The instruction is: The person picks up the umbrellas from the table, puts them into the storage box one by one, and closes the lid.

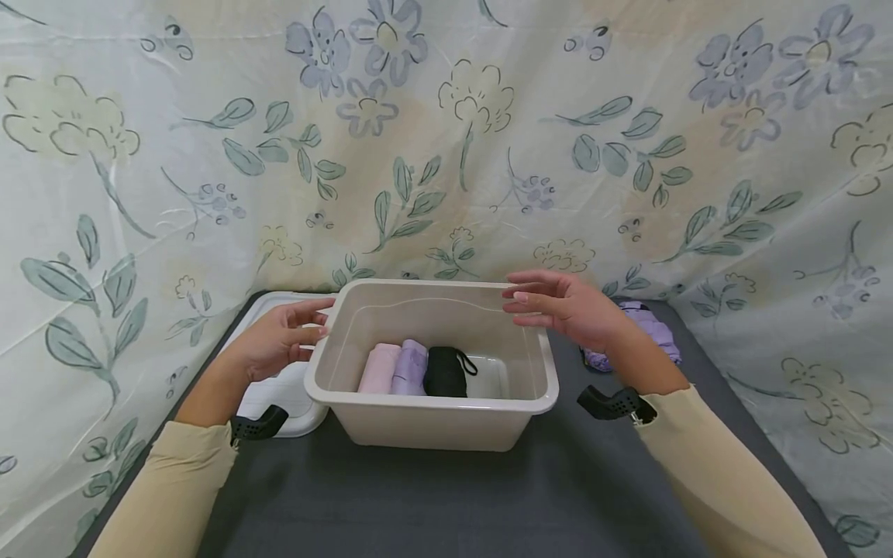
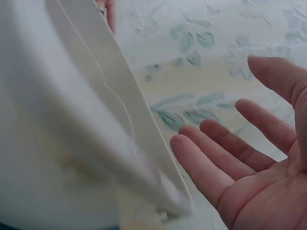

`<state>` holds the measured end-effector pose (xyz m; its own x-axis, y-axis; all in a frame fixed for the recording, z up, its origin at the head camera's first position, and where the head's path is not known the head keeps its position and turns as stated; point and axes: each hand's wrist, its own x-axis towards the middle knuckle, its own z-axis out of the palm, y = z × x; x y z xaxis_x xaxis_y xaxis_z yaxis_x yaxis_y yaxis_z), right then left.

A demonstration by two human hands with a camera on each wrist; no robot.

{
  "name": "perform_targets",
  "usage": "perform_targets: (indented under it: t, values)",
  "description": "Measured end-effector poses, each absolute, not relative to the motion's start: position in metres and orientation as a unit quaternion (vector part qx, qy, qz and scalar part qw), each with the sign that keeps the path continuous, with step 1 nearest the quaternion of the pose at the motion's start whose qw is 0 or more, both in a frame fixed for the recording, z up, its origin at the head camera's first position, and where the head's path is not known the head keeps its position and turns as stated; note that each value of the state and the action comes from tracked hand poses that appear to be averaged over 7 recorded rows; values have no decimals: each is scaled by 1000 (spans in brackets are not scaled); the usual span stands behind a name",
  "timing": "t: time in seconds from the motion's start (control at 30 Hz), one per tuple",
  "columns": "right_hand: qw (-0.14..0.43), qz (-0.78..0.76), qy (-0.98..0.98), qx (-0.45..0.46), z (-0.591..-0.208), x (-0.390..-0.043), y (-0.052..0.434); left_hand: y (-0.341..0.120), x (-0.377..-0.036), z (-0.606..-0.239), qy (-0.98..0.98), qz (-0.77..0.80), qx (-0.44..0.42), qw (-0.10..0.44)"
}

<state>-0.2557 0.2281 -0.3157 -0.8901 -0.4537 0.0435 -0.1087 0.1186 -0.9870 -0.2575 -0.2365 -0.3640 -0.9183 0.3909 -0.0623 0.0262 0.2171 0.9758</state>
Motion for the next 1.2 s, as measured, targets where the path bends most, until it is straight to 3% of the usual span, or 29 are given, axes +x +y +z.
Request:
perform_targets:
  t: [0.77, 0.93, 1.03, 1.2]
  values:
    - [-115, -658, 734, -119, -370, -270, 358, -236, -255, -368, 768, 614, 121, 141]
    - [-180, -536, 824, -33, -379, -272, 379, -236, -254, -365, 766, 614, 129, 142]
    - [-194, -442, 876, 24, -384, -273, 387, -236, -254, -364, 764, 615, 133, 144]
    - [-179, -412, 892, 55, -392, -277, 398, -234, -254, -363, 764, 615, 136, 143]
